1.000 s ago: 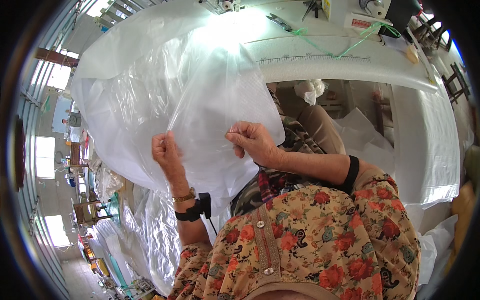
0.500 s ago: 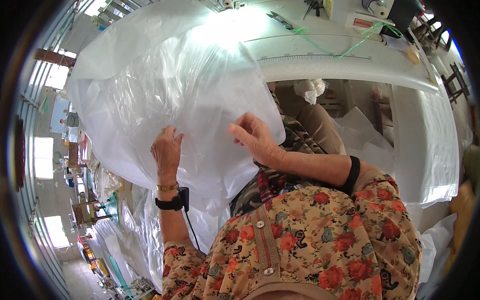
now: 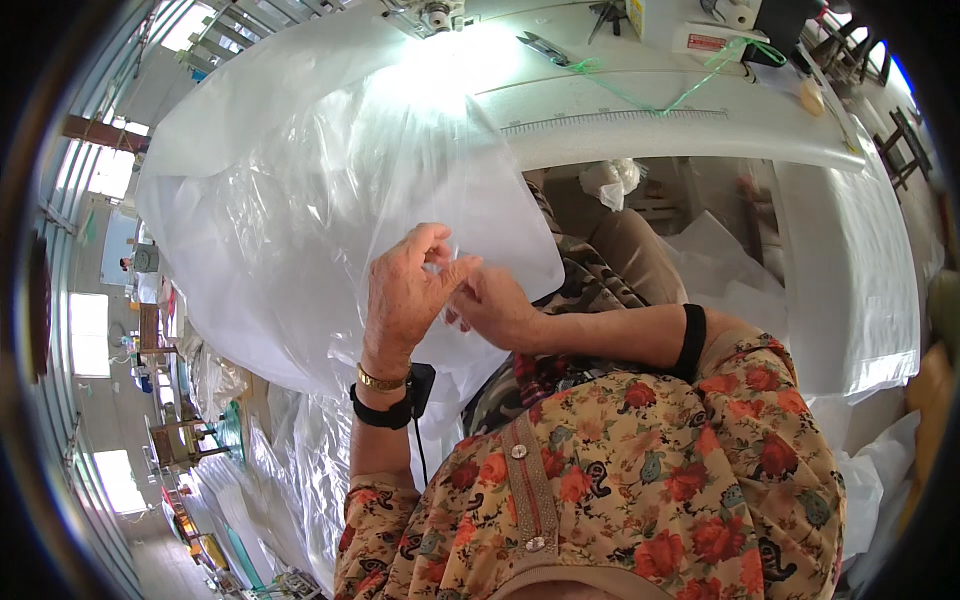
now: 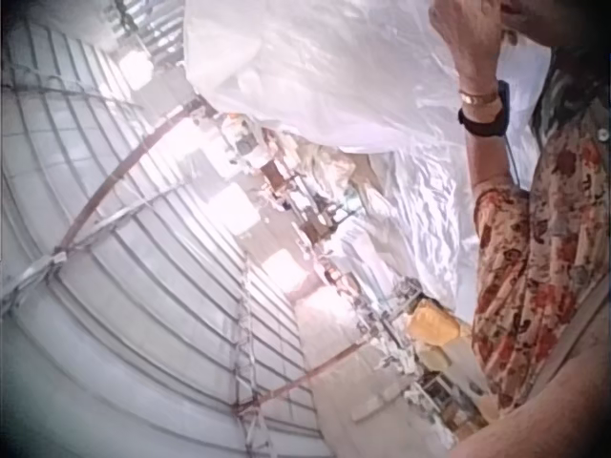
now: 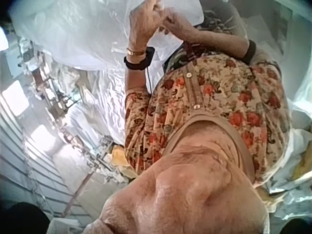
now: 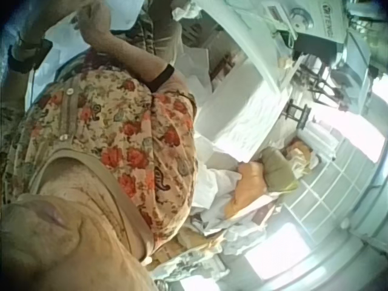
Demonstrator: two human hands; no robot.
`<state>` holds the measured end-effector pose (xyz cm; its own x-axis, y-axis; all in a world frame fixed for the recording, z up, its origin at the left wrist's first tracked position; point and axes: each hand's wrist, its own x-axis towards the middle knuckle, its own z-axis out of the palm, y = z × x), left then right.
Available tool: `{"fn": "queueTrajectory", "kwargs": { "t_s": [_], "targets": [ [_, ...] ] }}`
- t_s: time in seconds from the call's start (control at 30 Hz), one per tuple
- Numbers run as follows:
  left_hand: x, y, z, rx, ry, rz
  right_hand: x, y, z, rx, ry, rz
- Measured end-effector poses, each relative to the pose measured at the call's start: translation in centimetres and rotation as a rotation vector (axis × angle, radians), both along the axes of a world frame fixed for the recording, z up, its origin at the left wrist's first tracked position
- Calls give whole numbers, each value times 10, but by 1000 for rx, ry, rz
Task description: Sewing together large sheets of white plastic material using an industrial sewing machine.
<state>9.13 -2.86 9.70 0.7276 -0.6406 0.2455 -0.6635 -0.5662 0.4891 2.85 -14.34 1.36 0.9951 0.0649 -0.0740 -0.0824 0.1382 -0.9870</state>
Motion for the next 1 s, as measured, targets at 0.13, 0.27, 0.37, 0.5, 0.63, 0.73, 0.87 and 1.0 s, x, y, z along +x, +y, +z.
{"fn": "queueTrajectory", "kwargs": {
  "t_s": [0.13, 0.27, 0.37, 0.5, 0.63, 0.73, 0.87, 1.0],
  "targets": [
    [-6, -4, -10, -34, 92, 47, -19, -4, 8, -319, -180, 105],
    [-10, 3, -24, -144, 284, 105, -28, -3, 7, -782, -592, 197],
    [-14, 14, -37, -369, 464, 133, -24, -12, 16, -673, -725, 477],
    [-18, 13, -42, -503, 508, 144, -7, -53, 0, -568, -359, -180],
    [-26, 6, -44, -573, 445, 154, 28, -87, -58, -599, -452, -728],
    [-33, -6, -41, -578, 445, 140, 31, -97, -96, -851, -406, -836],
    [-35, -10, -42, -575, 330, 88, 18, -94, -76, -568, -68, -257],
    [-16, -11, -41, -506, 243, 106, 13, -69, -29, -108, -145, -11]
  ]
}}
